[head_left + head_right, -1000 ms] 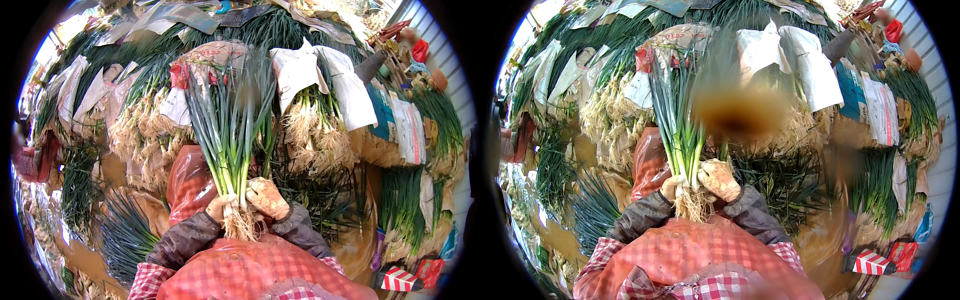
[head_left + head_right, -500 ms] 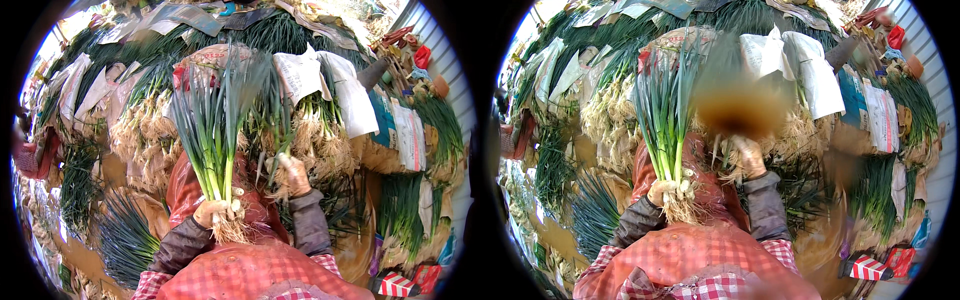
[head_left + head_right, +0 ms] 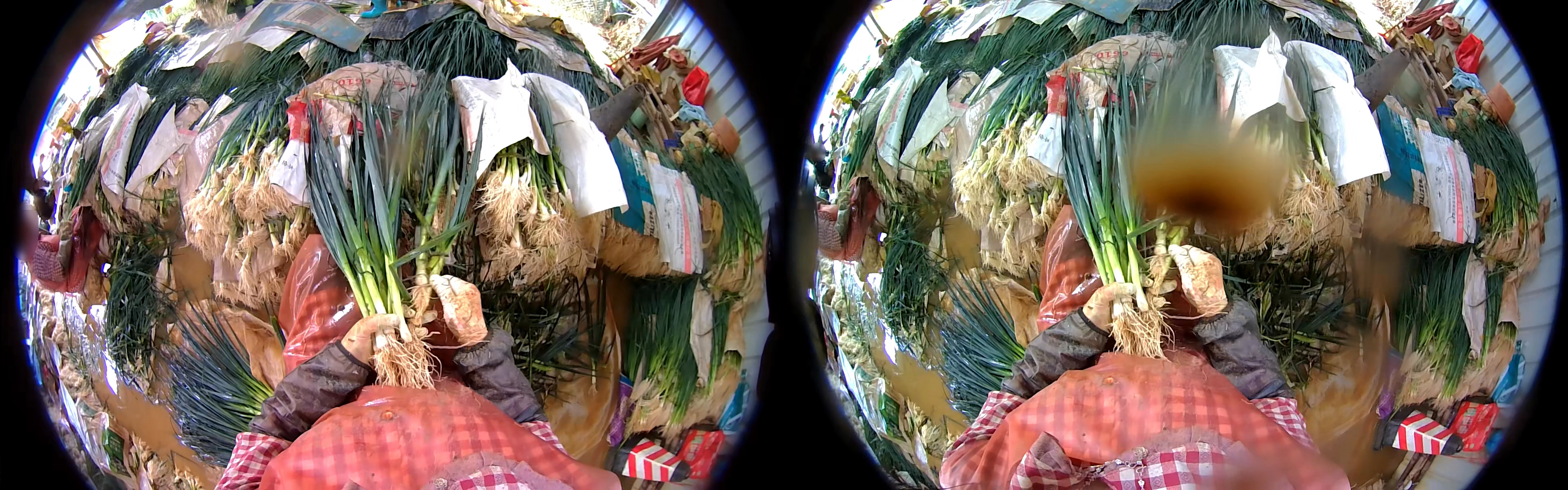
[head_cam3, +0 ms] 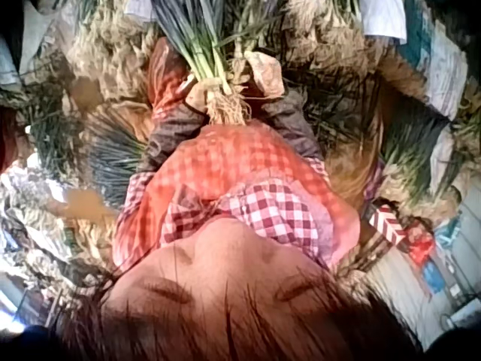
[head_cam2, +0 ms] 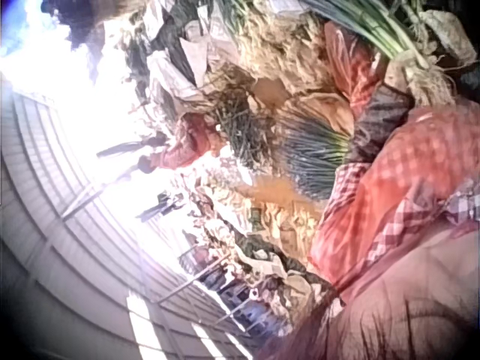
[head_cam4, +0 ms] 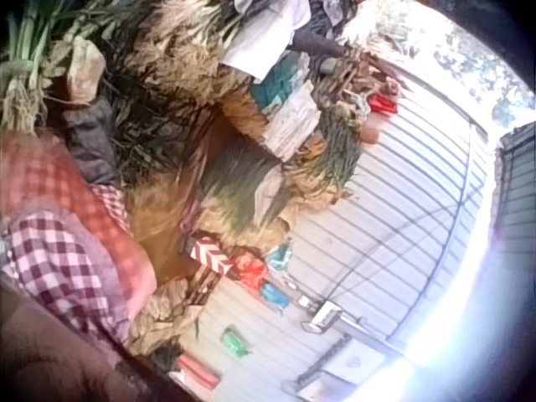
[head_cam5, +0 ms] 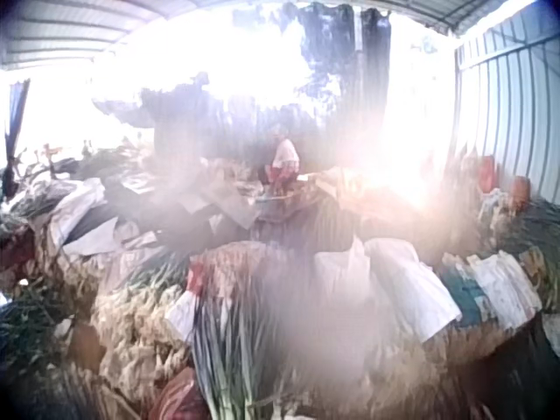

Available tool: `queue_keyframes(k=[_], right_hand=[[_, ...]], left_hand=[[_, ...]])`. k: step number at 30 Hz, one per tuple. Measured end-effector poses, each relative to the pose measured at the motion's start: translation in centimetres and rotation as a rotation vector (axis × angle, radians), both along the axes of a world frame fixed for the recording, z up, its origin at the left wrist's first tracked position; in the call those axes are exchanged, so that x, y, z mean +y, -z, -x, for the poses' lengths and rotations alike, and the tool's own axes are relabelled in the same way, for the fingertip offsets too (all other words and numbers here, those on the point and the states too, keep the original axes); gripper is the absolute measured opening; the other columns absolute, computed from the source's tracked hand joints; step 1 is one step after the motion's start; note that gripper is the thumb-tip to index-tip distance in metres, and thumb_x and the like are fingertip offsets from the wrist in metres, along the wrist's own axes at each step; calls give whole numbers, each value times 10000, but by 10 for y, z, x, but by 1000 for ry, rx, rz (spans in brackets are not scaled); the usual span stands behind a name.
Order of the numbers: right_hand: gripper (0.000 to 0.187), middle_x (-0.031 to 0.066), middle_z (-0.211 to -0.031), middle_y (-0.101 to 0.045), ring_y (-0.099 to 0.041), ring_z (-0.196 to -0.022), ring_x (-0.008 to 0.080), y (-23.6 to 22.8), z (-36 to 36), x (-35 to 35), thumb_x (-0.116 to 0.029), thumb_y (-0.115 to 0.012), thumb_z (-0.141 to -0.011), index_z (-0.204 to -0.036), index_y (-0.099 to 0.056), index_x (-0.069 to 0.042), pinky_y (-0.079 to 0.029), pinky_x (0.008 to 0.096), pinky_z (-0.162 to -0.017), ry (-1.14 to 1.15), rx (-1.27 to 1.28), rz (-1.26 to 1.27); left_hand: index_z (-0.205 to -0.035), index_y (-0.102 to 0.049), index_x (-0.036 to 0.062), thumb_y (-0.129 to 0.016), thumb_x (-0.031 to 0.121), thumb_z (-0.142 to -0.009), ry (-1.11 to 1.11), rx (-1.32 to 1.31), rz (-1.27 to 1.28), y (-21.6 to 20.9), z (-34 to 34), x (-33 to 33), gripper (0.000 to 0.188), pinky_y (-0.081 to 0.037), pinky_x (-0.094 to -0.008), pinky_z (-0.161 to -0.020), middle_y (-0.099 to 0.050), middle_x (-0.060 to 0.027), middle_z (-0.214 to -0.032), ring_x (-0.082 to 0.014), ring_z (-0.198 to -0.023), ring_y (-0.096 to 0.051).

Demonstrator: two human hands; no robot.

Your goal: The person is sitting on the ground and processing a large pile of green onions. They pick up bunches, remove individual stalks, and place them into a red plastic bag. Other people are visible in the background performing similar tasks.

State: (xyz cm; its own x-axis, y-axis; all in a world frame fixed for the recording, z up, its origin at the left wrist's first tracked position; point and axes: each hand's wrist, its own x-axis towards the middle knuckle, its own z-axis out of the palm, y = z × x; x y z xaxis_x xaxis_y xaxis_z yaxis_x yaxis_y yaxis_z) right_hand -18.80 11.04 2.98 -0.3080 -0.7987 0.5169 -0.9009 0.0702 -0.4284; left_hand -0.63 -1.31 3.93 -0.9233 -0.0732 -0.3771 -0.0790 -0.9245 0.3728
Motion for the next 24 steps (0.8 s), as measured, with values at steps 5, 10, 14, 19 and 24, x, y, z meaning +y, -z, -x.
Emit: queue_keyframes(k=[5, 10, 14, 19, 24], right_hand=[[288, 103, -778, -672, -635, -681, 159, -33, 7, 14, -227, -508, -998, -1072, -645, 15, -512, 293, -627, 246, -932, 189], [388, 54, -968, -658, -622, -875, 140, -28, -2, -5, -235, -624, -932, -1219, -569, 19, -508, 287, -772, 26, -1108, -76], [316, 32, -820, -624, -582, -722, 137, 2, 12, -9, -103, -560, -904, -1190, -593, 30, -479, 268, -703, -42, -1626, 159], [327, 32, -802, -600, -558, -696, 135, -12, 16, -7, -104, -535, -890, -1179, -579, 43, -466, 268, -679, -76, -1671, 152], [367, 27, -792, -588, -533, -682, 120, -25, 7, 10, -179, -545, -884, -1134, -606, 81, -436, 252, -651, -82, -1582, 166]], left_hand=[[-1164, -572, -44, -593, 144, -844, -18, 44, -1, -6, 3, -1, 372, -466, -452, -1035, -578, -256, -1248, -366, -1242, -534], [-1199, -568, -26, -603, 155, -845, 87, 51, -33, 1, 8, -2, 398, -417, -466, -1081, -514, -281, -1344, -376, -1257, -516], [-1237, -574, -4, -609, 136, -844, 21, 194, -139, 8, 6, 0, 419, -352, -480, -1125, -446, -296, -1409, -406, -1316, -450], [-1224, -600, -12, -589, 145, -840, 24, 331, -138, 17, 7, -3, 415, -290, -474, -1159, -401, -313, -1438, -409, -1346, -410], [-1187, -620, -16, -599, 205, -812, 66, 236, -65, 12, 5, -6, 436, -243, -504, -1180, -448, -289, -1408, -427, -1382, -344]])
